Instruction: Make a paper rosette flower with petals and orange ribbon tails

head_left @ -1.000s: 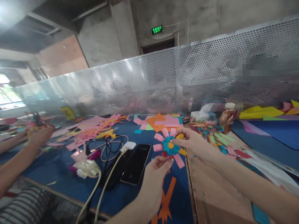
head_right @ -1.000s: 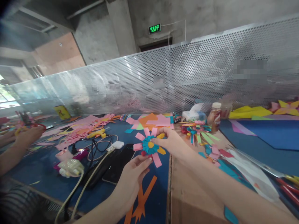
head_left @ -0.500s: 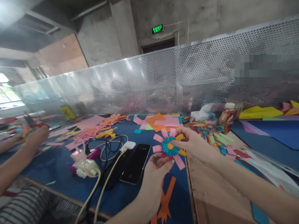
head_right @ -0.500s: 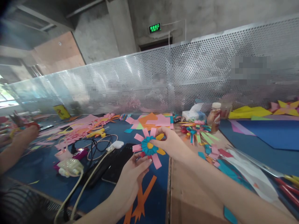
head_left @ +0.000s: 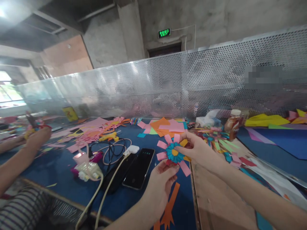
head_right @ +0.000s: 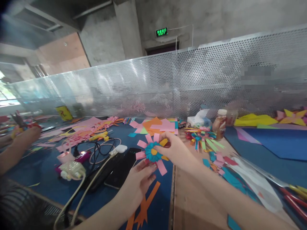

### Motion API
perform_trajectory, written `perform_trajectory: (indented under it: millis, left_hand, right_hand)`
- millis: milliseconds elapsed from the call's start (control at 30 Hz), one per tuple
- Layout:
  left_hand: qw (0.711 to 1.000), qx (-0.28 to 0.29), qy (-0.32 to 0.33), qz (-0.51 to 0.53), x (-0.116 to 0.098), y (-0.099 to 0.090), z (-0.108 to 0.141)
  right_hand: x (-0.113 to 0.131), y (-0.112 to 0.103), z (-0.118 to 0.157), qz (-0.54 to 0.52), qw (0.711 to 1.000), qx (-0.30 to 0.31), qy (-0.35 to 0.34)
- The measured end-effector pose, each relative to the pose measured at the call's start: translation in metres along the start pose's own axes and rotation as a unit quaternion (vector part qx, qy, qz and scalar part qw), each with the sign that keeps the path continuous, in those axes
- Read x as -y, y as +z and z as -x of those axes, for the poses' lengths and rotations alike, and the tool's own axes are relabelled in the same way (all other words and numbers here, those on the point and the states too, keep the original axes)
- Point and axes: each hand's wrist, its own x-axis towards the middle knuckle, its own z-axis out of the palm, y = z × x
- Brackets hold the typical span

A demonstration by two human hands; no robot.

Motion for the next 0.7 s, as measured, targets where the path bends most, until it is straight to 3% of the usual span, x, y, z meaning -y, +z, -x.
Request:
perform_trajectory:
  millis: [167, 333, 700]
  left_hand:
    - [0.998, -0.026, -0.042, 0.048, 0.000, 0.002, -0.001]
    - [0.996, -0.048, -0.053, 0.054, 0.003, 0.006, -0.003]
    - [0.997, -0.076, -0.021, 0.013, 0.000, 0.011, -0.003]
  right_hand:
    - [0.002, 0.000, 0.003, 0.081, 0.995, -0.030, -0.041]
    - [0.006, 0.001, 0.005, 0.096, 0.993, -0.033, -0.065]
    - [0.002, 0.003, 0.006, 0.117, 0.989, -0.042, -0.078]
